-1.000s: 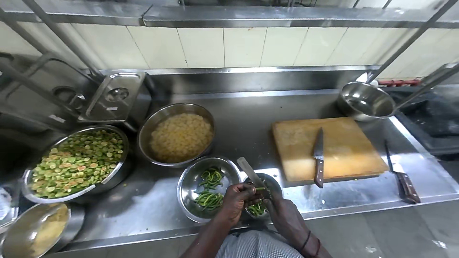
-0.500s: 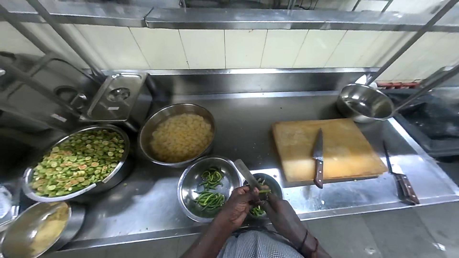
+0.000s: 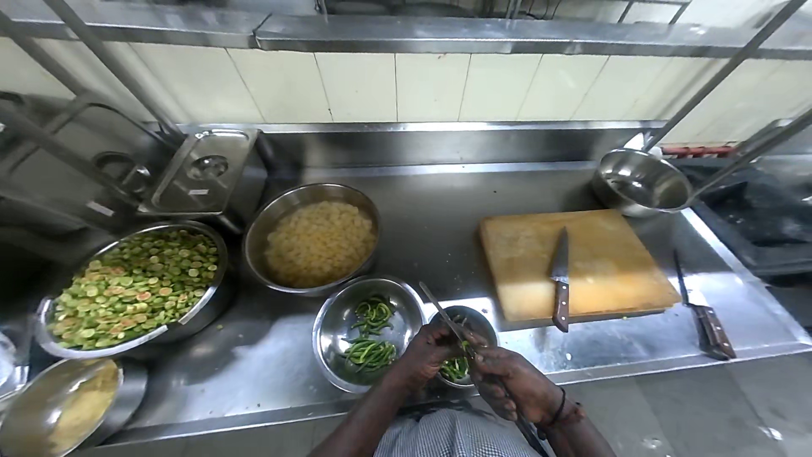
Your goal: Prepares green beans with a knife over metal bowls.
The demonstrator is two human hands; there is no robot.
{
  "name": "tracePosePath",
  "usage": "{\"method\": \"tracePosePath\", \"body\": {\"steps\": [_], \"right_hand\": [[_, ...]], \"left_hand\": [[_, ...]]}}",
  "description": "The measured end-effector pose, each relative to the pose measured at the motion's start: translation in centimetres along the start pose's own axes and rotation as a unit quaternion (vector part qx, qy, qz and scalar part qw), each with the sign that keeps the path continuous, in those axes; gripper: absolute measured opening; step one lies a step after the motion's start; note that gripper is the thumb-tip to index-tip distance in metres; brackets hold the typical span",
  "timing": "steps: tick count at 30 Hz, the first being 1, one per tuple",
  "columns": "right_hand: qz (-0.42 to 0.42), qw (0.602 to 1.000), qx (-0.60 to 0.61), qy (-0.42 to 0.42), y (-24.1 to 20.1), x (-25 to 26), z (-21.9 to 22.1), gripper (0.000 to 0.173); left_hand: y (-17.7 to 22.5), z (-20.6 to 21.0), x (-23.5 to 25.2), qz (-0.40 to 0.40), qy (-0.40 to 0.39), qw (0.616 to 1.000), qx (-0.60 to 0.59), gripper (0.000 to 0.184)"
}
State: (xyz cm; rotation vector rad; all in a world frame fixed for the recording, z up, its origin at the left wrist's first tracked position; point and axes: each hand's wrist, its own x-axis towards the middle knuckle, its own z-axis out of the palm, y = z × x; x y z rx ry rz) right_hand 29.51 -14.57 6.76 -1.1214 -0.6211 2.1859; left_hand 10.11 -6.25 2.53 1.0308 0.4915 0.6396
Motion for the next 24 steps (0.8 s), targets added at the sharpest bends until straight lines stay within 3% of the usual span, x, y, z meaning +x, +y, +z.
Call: {"method": "tracePosePath", "body": {"steps": [5, 8, 12, 15, 17, 21, 24], "right_hand": [[-0.010, 0.997, 0.044, -0.066, 0.5, -0.4, -0.7, 0.026], [-0.038, 0.993, 0.056, -0.095, 0.5, -1.2, -0.9, 0.027], [-0.060, 0.998, 0.009, -0.006, 0.0, -1.7, -0.4, 0.025], [-0.063, 0.996, -0.027, 0.053, -0.2, -1.6, 0.1, 0.024], [-0.062, 0.995, -0.048, 0.068, -0.2, -1.5, 0.3, 0.023], [-0.056, 0.992, -0.070, 0.094, 0.0, -1.4, 0.4, 0.021], [-0.054, 0.990, -0.075, 0.108, 0.1, -1.4, 0.5, 0.022]], "left_hand": [[-0.2, 0.0, 0.1, 0.040, 0.078, 0.985, 0.148, 0.013], [0.0, -0.8, 0.1, 0.035, 0.135, 0.913, 0.383, 0.019], [-0.5, -1.3, 0.0, 0.048, 0.062, 0.806, 0.587, 0.031], [-0.4, -1.9, -0.3, 0.026, 0.090, 0.798, 0.596, 0.033], [0.6, -2.8, -0.7, -0.024, 0.130, 0.783, 0.608, 0.028], [2.8, -6.2, -2.0, -0.197, 0.165, 0.672, 0.694, 0.023], [2.8, -9.3, -3.2, -0.283, 0.150, 0.626, 0.711, 0.025]]}}
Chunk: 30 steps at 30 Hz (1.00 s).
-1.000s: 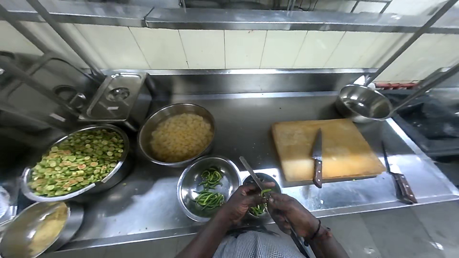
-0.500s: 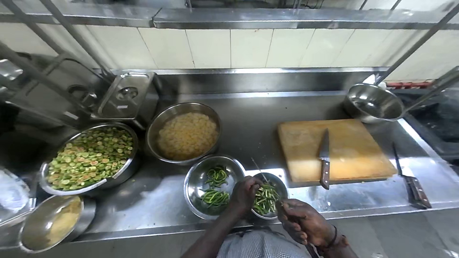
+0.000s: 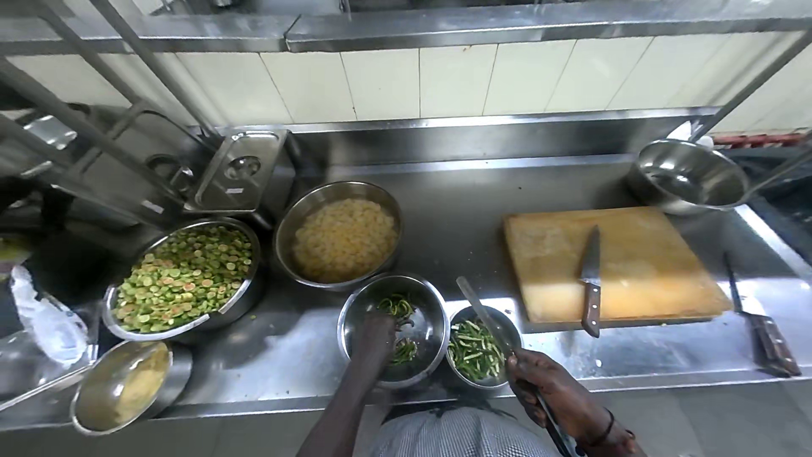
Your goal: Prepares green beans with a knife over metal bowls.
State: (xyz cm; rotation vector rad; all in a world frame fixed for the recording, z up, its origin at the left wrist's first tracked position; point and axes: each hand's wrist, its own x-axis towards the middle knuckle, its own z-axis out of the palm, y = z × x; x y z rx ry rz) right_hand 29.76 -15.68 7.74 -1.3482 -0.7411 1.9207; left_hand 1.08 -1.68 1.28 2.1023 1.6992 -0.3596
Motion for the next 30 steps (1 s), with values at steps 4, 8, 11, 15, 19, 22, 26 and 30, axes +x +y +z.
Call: {"method": "tracePosePath", "body": {"steps": [4, 8, 11, 15, 19, 22, 26, 30], "right_hand": [[-0.004, 1.000, -0.005, 0.003, 0.2, 0.4, 0.0, 0.021], [-0.013, 1.000, -0.011, 0.006, 0.2, 0.5, 0.0, 0.021], [-0.023, 0.999, -0.018, 0.016, 0.4, 0.5, 0.0, 0.020], [-0.035, 0.994, -0.094, 0.039, 0.6, 1.0, 0.3, 0.022], [-0.043, 0.965, -0.249, 0.073, 1.2, 1.8, 0.6, 0.030], [-0.057, 0.930, -0.348, 0.101, 1.7, 1.8, 1.0, 0.035], [-0.050, 0.888, -0.437, 0.131, 1.3, 1.5, 1.7, 0.039], [-0.048, 0.860, -0.486, 0.148, 1.2, 1.3, 2.1, 0.041]], "left_hand": [[-2.3, 1.6, 1.0, 0.030, 0.008, 0.999, 0.010, 0.026], [-2.4, 1.2, 1.0, 0.045, 0.031, 0.998, -0.023, 0.022], [-1.3, -0.3, 0.0, 0.050, 0.067, 0.988, -0.133, 0.022], [1.0, -1.5, -1.3, 0.102, 0.061, 0.909, -0.401, 0.016], [4.3, -2.0, -2.5, 0.106, -0.011, 0.779, -0.619, 0.012], [5.1, -1.4, -2.7, 0.106, -0.051, 0.720, -0.684, 0.009], [5.2, -1.2, -2.7, 0.101, -0.081, 0.693, -0.709, 0.008], [5.2, -1.4, -2.9, 0.096, -0.079, 0.687, -0.716, 0.006]]}}
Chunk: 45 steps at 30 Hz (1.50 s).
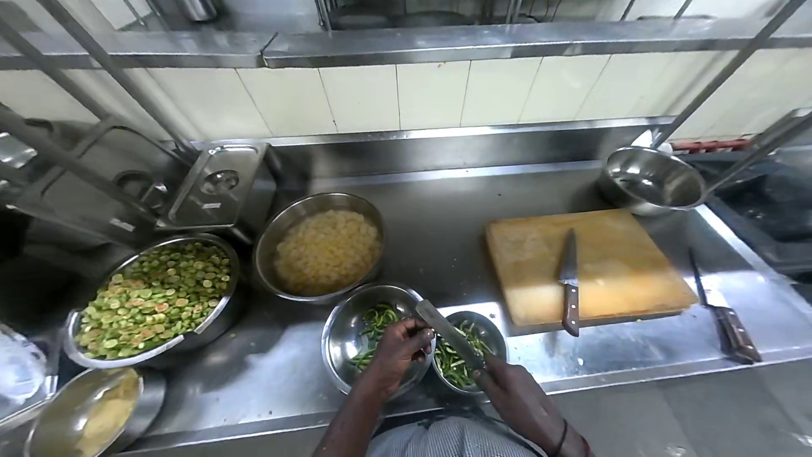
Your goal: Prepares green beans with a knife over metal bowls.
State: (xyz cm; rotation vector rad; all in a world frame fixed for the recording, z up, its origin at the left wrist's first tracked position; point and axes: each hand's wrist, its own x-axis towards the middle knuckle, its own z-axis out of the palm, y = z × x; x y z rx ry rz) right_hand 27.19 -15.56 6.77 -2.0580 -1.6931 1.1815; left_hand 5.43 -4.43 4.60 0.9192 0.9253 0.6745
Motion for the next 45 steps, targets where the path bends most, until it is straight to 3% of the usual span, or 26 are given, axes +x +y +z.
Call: {"method": "tracePosePath", "body": {"steps": [11, 20, 26, 33, 40, 45], "right_hand": [[0.031, 0.990, -0.136, 0.006, -2.5, -0.6, -0.3, 0.041], [0.022, 0.990, -0.135, -0.025, -3.2, 0.0, 0.0, 0.043], [0.036, 0.995, -0.090, 0.028, -2.4, 0.3, 0.2, 0.042], [0.054, 0.989, -0.139, 0.005, -3.3, 0.1, -0.5, 0.043], [0.055, 0.985, -0.162, -0.023, -3.5, -0.1, -0.6, 0.042], [0.047, 0.986, -0.158, -0.035, -3.8, 0.2, -0.1, 0.041]], "left_hand": [[-0.5, 0.6, -0.1, 0.007, 0.047, 0.998, 0.031, 0.008], [-1.3, 2.2, -0.2, -0.052, 0.004, 0.995, -0.084, 0.006], [-2.0, 1.8, -0.3, -0.054, -0.010, 0.990, -0.134, 0.011], [-1.8, 2.4, -0.2, -0.056, 0.048, 0.989, -0.129, 0.008], [-1.8, 2.1, -0.2, -0.060, 0.030, 0.995, -0.067, 0.005], [-2.1, 3.2, -0.3, -0.082, 0.027, 0.993, -0.086, 0.007]]}}
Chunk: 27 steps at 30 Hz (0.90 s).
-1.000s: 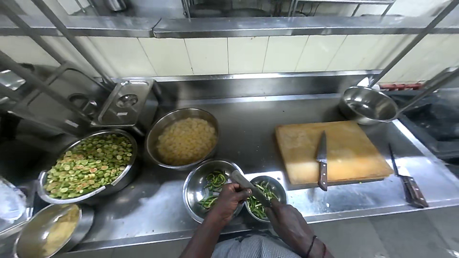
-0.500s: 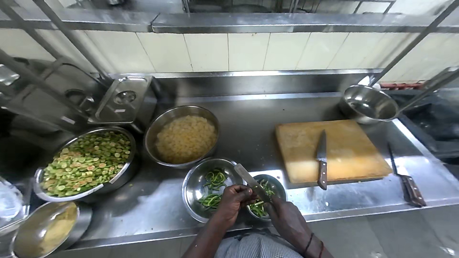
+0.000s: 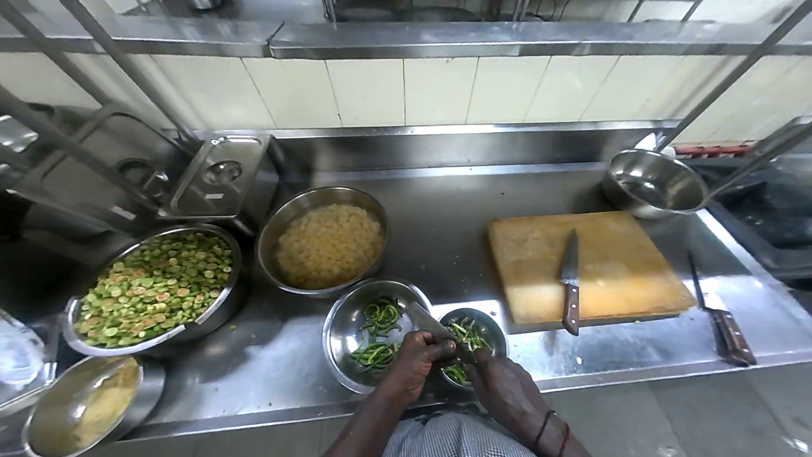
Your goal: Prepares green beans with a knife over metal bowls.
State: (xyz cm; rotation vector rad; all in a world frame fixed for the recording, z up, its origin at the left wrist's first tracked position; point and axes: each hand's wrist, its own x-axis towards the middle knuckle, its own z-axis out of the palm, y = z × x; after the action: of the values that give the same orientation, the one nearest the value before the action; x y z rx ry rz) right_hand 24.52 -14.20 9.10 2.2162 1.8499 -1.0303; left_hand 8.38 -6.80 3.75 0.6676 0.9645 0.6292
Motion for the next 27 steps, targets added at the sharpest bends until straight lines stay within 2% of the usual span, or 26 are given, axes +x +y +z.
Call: {"method": "tracePosePath", "body": {"steps": [6, 10, 13, 22, 27], "right_hand": [[0.006, 0.999, 0.040, 0.030, 0.4, 0.3, 0.6, 0.041], [0.026, 0.996, 0.061, 0.052, 0.8, 0.2, 0.5, 0.040], [0.022, 0.997, 0.055, 0.044, 0.7, 0.1, 0.5, 0.041], [0.007, 0.999, 0.042, 0.016, 0.2, 0.3, 0.8, 0.042], [0.000, 1.000, 0.023, 0.005, -0.1, 0.3, 1.0, 0.043]], "left_hand": [[-0.4, 0.4, -0.1, -0.007, -0.026, 0.999, -0.031, 0.018], [-0.3, 0.4, -0.3, 0.015, -0.005, 1.000, -0.020, 0.006], [-0.4, 0.3, -0.3, 0.022, 0.003, 1.000, -0.007, 0.006], [-1.3, 0.8, -0.1, -0.041, -0.016, 0.999, -0.017, 0.008], [-1.4, 1.8, -0.4, -0.058, -0.012, 0.998, -0.015, 0.020]]}}
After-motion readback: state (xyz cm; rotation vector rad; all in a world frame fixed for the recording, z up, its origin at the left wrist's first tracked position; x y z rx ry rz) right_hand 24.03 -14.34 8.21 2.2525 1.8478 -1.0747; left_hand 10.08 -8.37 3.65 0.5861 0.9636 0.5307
